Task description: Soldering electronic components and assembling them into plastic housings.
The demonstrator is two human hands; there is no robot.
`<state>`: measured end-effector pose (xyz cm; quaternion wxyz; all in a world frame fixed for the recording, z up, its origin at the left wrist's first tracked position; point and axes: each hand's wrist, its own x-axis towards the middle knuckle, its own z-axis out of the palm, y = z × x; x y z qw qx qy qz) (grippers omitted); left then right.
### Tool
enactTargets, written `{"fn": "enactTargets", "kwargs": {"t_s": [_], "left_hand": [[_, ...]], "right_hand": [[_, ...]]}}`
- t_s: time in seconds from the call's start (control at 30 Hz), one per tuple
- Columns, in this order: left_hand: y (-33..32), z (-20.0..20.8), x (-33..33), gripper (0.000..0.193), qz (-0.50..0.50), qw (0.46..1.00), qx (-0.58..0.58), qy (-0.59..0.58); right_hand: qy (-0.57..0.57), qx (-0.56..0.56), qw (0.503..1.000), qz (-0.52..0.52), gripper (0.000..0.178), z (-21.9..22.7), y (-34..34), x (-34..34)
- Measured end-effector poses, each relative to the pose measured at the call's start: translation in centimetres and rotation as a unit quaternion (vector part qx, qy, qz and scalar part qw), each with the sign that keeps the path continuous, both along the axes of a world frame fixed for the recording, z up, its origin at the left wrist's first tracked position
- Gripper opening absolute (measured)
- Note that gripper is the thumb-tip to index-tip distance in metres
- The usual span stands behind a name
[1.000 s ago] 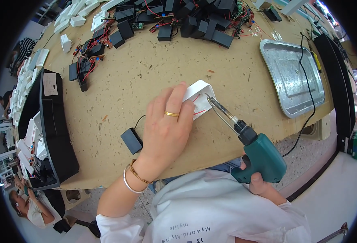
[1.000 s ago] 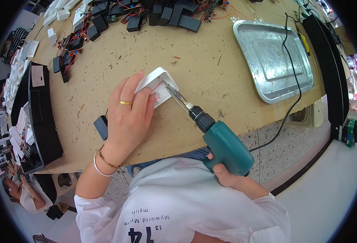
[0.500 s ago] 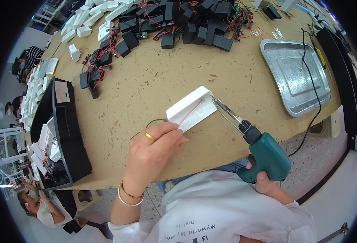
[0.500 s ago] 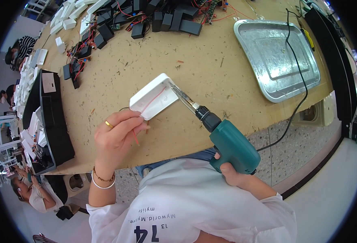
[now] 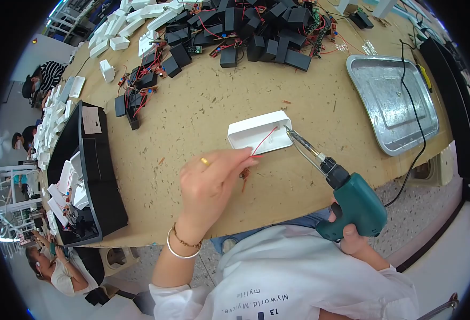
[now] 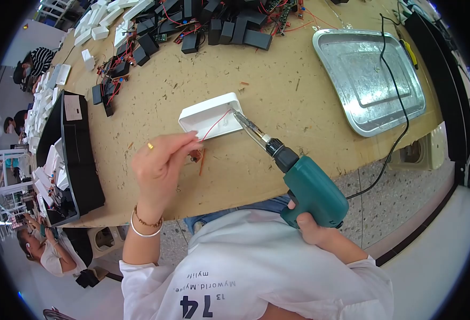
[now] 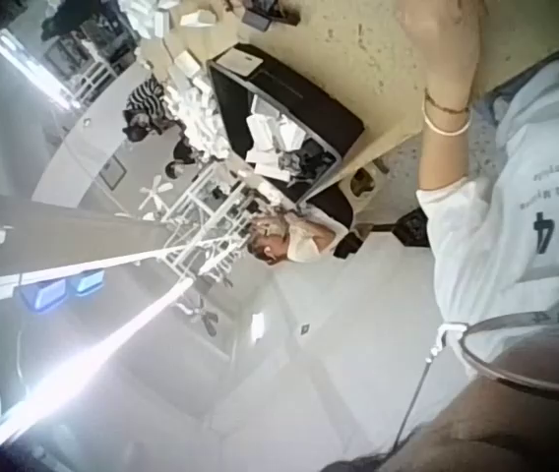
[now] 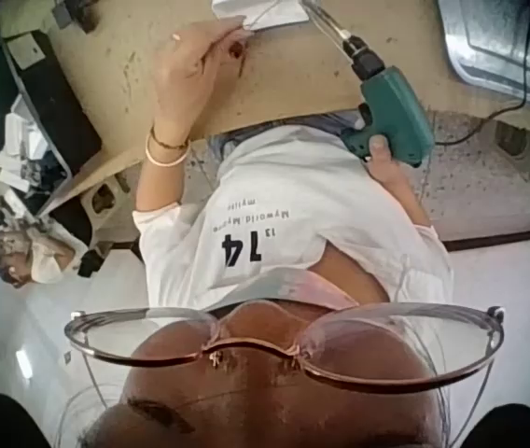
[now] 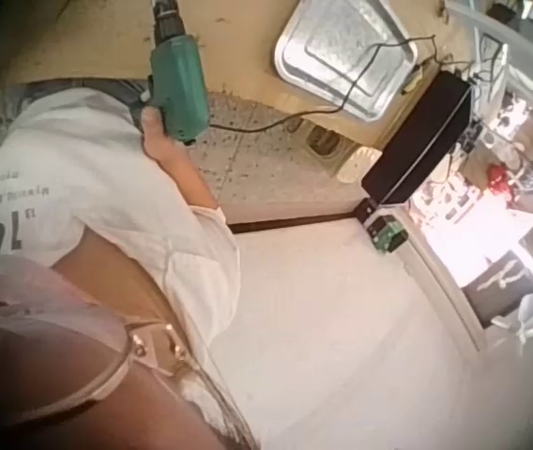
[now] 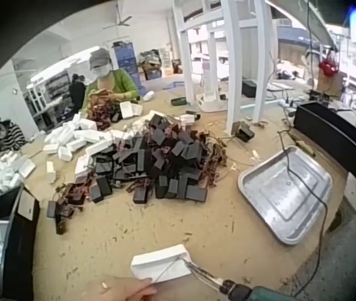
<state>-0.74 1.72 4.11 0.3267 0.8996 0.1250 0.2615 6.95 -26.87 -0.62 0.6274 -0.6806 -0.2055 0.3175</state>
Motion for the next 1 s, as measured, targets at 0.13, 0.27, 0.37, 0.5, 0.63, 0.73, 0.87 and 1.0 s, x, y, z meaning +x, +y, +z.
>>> {"fn": "enactTargets", "kwargs": {"t_s": [0.13, 0.27, 0.37, 0.5, 0.63, 0.73, 0.87, 1.0], "left_hand": [[-0.2, -0.3, 2.0, 0.013, -0.007, 0.974, 0.227, -0.004], [-0.4, -1.9, 3.8, 0.011, 0.004, 0.971, 0.234, -0.054], [-0.8, -2.9, 4.2, 0.011, -0.002, 0.987, 0.158, -0.019], [-1.1, -2.5, 4.7, 0.011, -0.009, 0.971, 0.238, -0.003], [-1.2, -2.5, 5.3, 0.007, -0.020, 0.961, 0.274, -0.014], [-1.3, -2.5, 5.6, 0.006, -0.031, 0.970, 0.239, -0.007], [-1.2, -3.0, 5.8, 0.008, -0.024, 0.977, 0.211, 0.006], [-1.3, -3.0, 5.8, 0.009, -0.021, 0.977, 0.214, 0.003]], "right_hand": [[-0.008, 0.002, 1.000, -0.008, 0.079, -0.1, 0.0, 0.0], [-0.021, 0.005, 1.000, -0.018, 0.081, -0.3, 0.0, -0.1], [-0.034, 0.007, 0.999, -0.013, 0.079, -0.2, 0.0, -0.2], [-0.050, -0.025, 0.998, 0.028, 0.077, 0.2, -0.1, 0.0], [-0.038, 0.040, 0.998, 0.021, 0.039, 0.3, 0.3, 0.0], [-0.029, 0.024, 0.999, 0.018, 0.039, 0.2, 0.1, -0.1], [-0.060, -0.063, 0.995, 0.044, 0.071, 0.8, 0.6, 0.0], [-0.104, -0.084, 0.990, 0.045, 0.070, 0.6, 0.6, 0.1]]}}
